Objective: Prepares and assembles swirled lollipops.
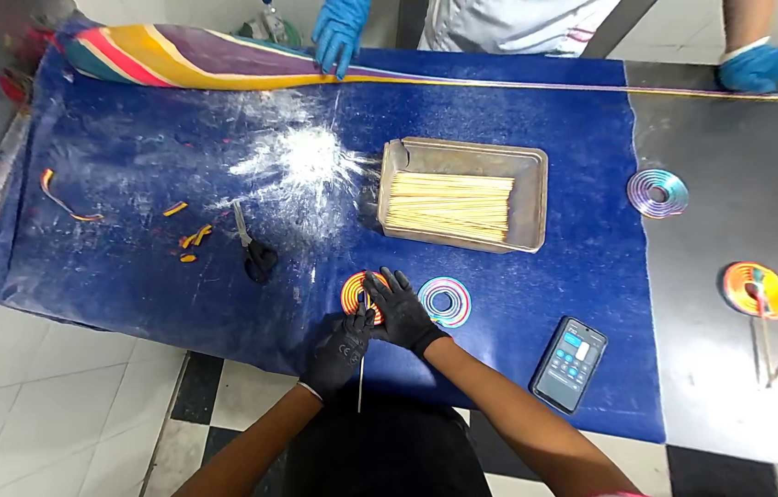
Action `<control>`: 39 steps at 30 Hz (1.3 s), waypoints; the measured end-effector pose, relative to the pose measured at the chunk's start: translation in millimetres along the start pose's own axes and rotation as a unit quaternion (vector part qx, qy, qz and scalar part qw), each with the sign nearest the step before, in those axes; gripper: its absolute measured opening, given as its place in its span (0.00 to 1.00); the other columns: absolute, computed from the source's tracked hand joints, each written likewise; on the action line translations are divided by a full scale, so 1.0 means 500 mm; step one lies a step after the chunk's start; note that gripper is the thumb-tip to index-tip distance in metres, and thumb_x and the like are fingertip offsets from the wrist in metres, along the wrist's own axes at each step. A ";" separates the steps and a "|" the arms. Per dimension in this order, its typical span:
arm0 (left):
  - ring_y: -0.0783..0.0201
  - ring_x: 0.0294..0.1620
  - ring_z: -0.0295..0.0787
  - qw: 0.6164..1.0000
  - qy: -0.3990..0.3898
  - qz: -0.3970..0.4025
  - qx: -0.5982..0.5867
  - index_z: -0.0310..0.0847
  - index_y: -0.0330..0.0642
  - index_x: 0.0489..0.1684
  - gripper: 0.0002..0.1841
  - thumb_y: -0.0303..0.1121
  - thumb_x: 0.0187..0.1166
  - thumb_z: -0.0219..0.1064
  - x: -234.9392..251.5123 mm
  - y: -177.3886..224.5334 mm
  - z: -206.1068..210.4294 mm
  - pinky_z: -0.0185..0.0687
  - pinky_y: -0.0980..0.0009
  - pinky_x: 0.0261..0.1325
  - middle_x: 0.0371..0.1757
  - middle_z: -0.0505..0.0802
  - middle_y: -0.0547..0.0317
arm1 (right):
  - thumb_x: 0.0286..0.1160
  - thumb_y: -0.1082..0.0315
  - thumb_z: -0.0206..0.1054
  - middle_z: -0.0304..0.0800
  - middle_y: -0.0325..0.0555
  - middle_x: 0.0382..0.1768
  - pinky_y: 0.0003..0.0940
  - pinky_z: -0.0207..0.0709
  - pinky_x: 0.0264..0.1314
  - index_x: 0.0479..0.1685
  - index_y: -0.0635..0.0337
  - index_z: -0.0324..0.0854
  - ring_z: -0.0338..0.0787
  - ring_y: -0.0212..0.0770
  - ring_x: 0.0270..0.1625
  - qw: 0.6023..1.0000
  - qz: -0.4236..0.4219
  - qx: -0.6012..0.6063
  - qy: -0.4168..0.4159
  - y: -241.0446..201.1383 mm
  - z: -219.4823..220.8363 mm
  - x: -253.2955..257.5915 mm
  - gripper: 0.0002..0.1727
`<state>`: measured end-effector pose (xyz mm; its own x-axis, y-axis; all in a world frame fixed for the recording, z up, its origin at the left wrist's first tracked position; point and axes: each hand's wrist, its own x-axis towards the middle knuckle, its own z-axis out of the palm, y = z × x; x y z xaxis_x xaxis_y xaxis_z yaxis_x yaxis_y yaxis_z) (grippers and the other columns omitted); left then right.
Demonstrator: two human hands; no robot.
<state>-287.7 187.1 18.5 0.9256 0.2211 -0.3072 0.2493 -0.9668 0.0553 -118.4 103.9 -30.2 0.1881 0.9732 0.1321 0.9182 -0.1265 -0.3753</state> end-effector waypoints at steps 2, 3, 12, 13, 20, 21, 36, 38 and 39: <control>0.43 0.88 0.65 0.999 -0.036 -0.028 -0.005 0.60 0.28 0.87 0.27 0.21 0.87 0.50 -0.003 0.033 -0.007 0.65 0.52 0.83 0.90 0.64 0.36 | 0.52 0.31 0.74 0.67 0.47 0.89 0.64 0.49 0.90 0.89 0.56 0.64 0.58 0.62 0.92 1.000 -0.001 -0.007 -0.015 0.000 -0.004 0.003 0.60; 0.42 0.87 0.67 0.999 -0.028 -0.042 -0.003 0.60 0.27 0.87 0.27 0.22 0.86 0.51 -0.002 0.045 -0.009 0.68 0.52 0.81 0.89 0.66 0.34 | 0.53 0.32 0.74 0.66 0.48 0.89 0.64 0.49 0.90 0.89 0.57 0.64 0.58 0.62 0.92 1.000 -0.001 -0.011 -0.025 -0.001 -0.006 0.003 0.59; 0.56 0.69 0.86 0.522 0.344 -0.345 -0.700 0.74 0.35 0.77 0.22 0.37 0.90 0.54 -0.132 -0.110 -0.035 0.84 0.57 0.71 0.74 0.85 0.48 | 0.85 0.44 0.54 0.74 0.49 0.84 0.62 0.50 0.92 0.79 0.55 0.78 0.63 0.58 0.90 0.987 0.093 0.071 0.107 -0.067 -0.039 0.122 0.32; 0.57 0.66 0.87 0.515 0.350 -0.358 -0.696 0.75 0.33 0.75 0.22 0.36 0.89 0.54 -0.143 -0.117 -0.028 0.85 0.59 0.68 0.71 0.86 0.46 | 0.84 0.40 0.53 0.70 0.50 0.86 0.62 0.46 0.93 0.81 0.55 0.76 0.59 0.59 0.92 0.989 0.082 0.038 0.113 -0.079 -0.008 0.150 0.35; 0.62 0.67 0.88 0.596 0.307 -0.364 -0.647 0.80 0.30 0.70 0.21 0.36 0.89 0.55 -0.189 -0.180 0.013 0.84 0.64 0.70 0.67 0.90 0.47 | 0.77 0.28 0.53 0.76 0.49 0.83 0.54 0.51 0.94 0.77 0.55 0.79 0.66 0.51 0.90 0.996 0.034 0.037 0.076 -0.079 0.060 0.192 0.44; 0.63 0.68 0.87 0.606 0.310 -0.356 -0.640 0.79 0.30 0.70 0.21 0.35 0.88 0.55 -0.186 -0.190 0.015 0.83 0.66 0.71 0.68 0.90 0.47 | 0.79 0.33 0.54 0.76 0.49 0.82 0.54 0.51 0.94 0.76 0.56 0.79 0.66 0.50 0.90 0.994 0.025 0.049 0.094 -0.076 0.059 0.195 0.40; 0.46 0.84 0.72 0.849 0.311 -0.171 -0.391 0.67 0.35 0.85 0.42 0.58 0.77 0.64 -0.082 -0.203 0.036 0.65 0.47 0.86 0.83 0.78 0.44 | 0.87 0.51 0.50 0.84 0.48 0.75 0.52 0.63 0.88 0.66 0.57 0.86 0.75 0.51 0.84 0.996 0.039 -0.014 0.082 -0.038 0.051 0.249 0.26; 0.45 0.86 0.70 0.855 0.289 -0.189 -0.388 0.66 0.35 0.85 0.46 0.63 0.75 0.63 -0.080 -0.201 0.037 0.62 0.47 0.87 0.84 0.77 0.43 | 0.87 0.50 0.50 0.86 0.47 0.73 0.50 0.63 0.89 0.63 0.55 0.88 0.76 0.50 0.83 0.995 0.022 -0.022 0.095 -0.033 0.057 0.244 0.26; 0.42 0.87 0.68 0.862 0.274 -0.190 -0.382 0.64 0.33 0.86 0.50 0.67 0.72 0.63 -0.071 -0.196 0.037 0.60 0.46 0.88 0.85 0.75 0.40 | 0.87 0.49 0.49 0.87 0.47 0.72 0.50 0.63 0.89 0.62 0.55 0.88 0.77 0.50 0.82 0.995 0.021 -0.029 0.093 -0.032 0.059 0.244 0.26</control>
<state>-350.5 271.7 6.3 0.6790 0.7330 0.0413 0.4863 -0.4912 0.7227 -120.3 230.3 -35.1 0.2823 0.9154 0.2868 0.9261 -0.1821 -0.3304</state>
